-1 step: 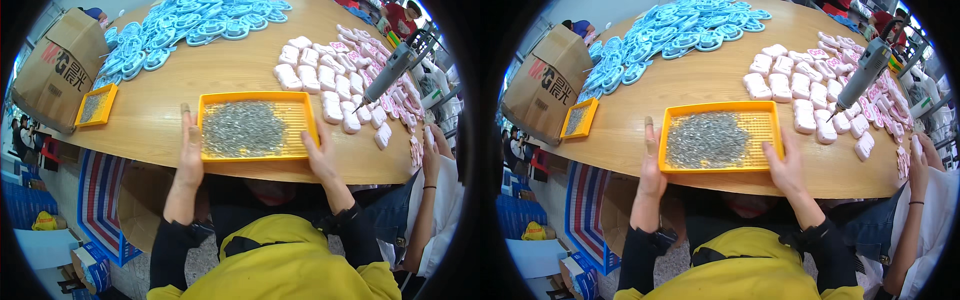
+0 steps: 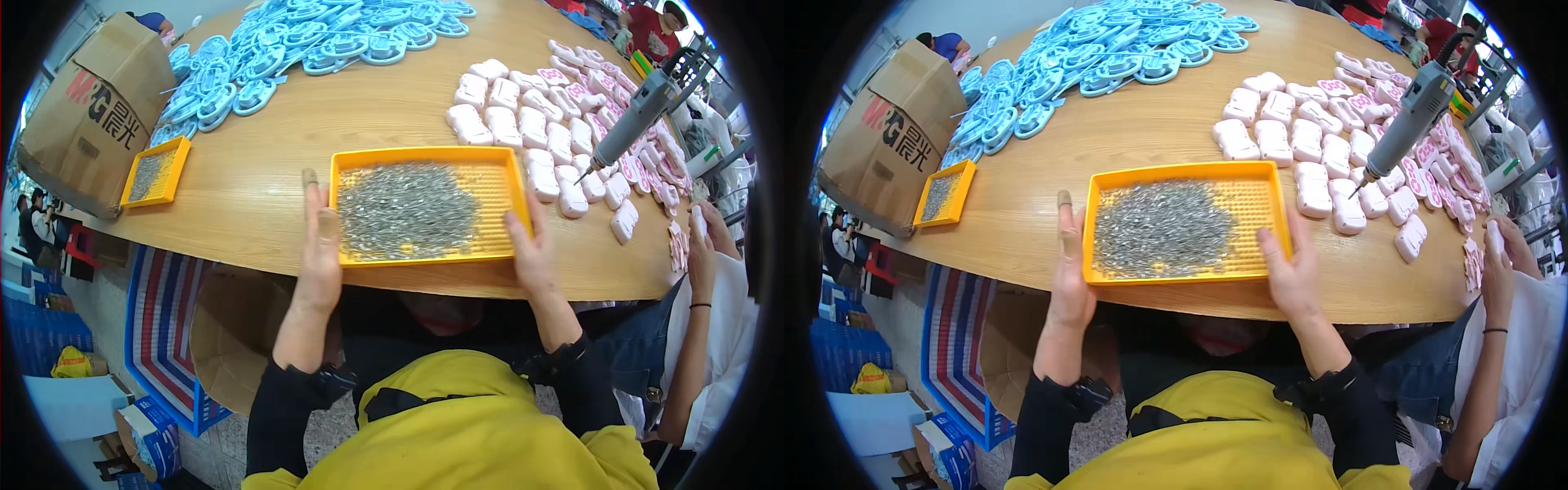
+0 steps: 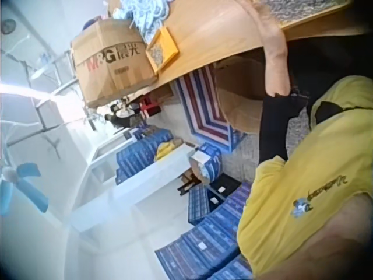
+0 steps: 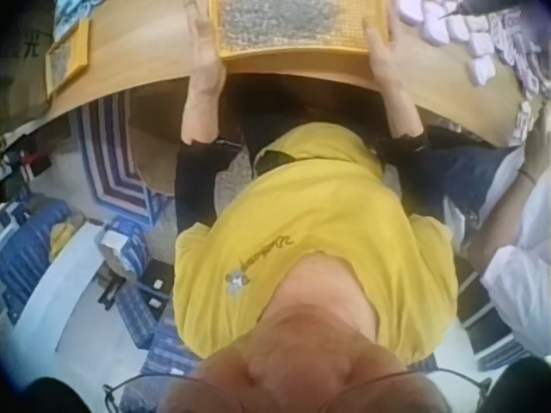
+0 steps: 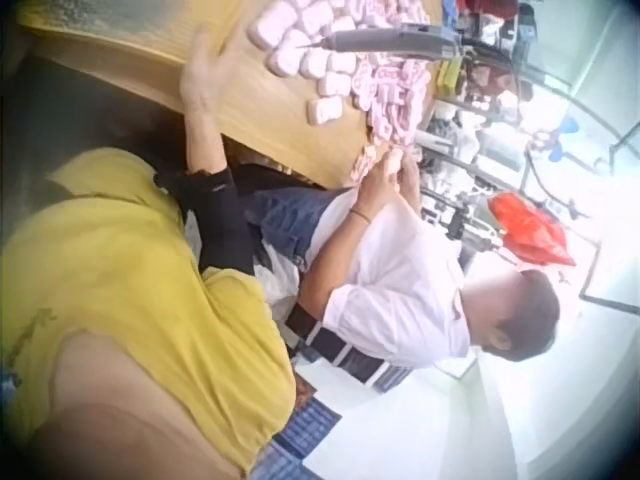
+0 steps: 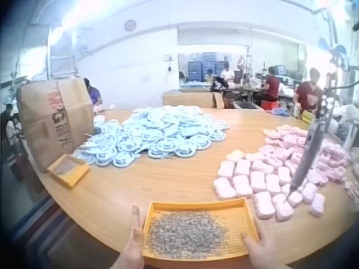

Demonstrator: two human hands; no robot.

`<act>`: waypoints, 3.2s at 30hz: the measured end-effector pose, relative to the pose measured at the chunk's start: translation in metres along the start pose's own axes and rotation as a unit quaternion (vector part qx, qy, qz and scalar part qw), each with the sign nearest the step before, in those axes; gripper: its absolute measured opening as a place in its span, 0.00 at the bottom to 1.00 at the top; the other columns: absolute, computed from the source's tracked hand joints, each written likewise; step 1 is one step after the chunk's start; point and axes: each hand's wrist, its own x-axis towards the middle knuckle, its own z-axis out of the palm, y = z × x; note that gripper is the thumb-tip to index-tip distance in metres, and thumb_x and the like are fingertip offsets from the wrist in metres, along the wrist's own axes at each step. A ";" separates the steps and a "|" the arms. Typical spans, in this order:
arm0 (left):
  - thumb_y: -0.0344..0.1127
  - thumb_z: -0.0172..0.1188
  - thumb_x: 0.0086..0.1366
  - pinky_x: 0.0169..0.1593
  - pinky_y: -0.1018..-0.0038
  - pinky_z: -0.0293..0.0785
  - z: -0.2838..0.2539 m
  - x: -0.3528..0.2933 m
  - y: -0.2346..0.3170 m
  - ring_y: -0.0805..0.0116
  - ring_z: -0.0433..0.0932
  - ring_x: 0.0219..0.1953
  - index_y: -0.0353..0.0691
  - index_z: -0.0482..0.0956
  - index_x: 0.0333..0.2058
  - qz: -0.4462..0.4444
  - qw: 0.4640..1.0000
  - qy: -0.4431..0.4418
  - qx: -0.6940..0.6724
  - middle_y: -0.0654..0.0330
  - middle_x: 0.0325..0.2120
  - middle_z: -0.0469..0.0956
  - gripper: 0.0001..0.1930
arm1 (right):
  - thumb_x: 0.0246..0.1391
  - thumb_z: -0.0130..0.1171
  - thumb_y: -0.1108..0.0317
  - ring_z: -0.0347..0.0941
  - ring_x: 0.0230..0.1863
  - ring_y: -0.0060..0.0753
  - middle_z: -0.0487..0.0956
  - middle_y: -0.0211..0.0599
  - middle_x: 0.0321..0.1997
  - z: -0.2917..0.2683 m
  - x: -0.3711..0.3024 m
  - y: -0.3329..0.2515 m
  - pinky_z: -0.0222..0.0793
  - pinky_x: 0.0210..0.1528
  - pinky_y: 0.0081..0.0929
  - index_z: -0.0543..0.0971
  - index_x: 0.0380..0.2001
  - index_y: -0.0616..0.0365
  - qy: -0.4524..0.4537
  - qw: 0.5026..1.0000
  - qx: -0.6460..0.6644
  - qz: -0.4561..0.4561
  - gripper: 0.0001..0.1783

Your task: Manually assemble small plastic housings using an electric screwdriver and organized components.

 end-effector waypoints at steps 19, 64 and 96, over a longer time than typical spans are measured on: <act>0.61 0.34 0.72 0.64 0.65 0.61 -0.015 0.010 0.001 0.60 0.65 0.63 0.40 0.36 0.70 -0.045 0.998 0.028 -0.021 0.49 0.61 0.63 0.40 | 0.62 0.53 0.61 0.64 0.60 0.50 0.69 0.55 0.56 0.007 -0.001 -0.007 0.56 0.65 0.38 0.66 0.60 0.68 -0.021 1.000 -0.017 0.016 0.28; 0.58 0.39 0.73 0.68 0.68 0.54 -0.032 0.043 -0.051 0.64 0.57 0.67 0.39 0.44 0.70 0.035 0.964 0.025 0.261 0.54 0.66 0.57 0.37 | 0.62 0.52 0.67 0.70 0.56 0.44 0.73 0.53 0.55 -0.006 0.007 -0.038 0.64 0.60 0.36 0.64 0.62 0.67 0.023 0.997 -0.048 0.062 0.27; 0.63 0.49 0.63 0.72 0.54 0.35 0.077 0.075 -0.032 0.47 0.40 0.72 0.35 0.50 0.68 0.181 0.668 -0.497 0.523 0.43 0.69 0.46 0.45 | 0.60 0.52 0.66 0.67 0.55 0.53 0.71 0.56 0.51 0.010 0.005 0.000 0.62 0.59 0.40 0.68 0.56 0.69 -0.014 0.996 -0.041 -0.075 0.24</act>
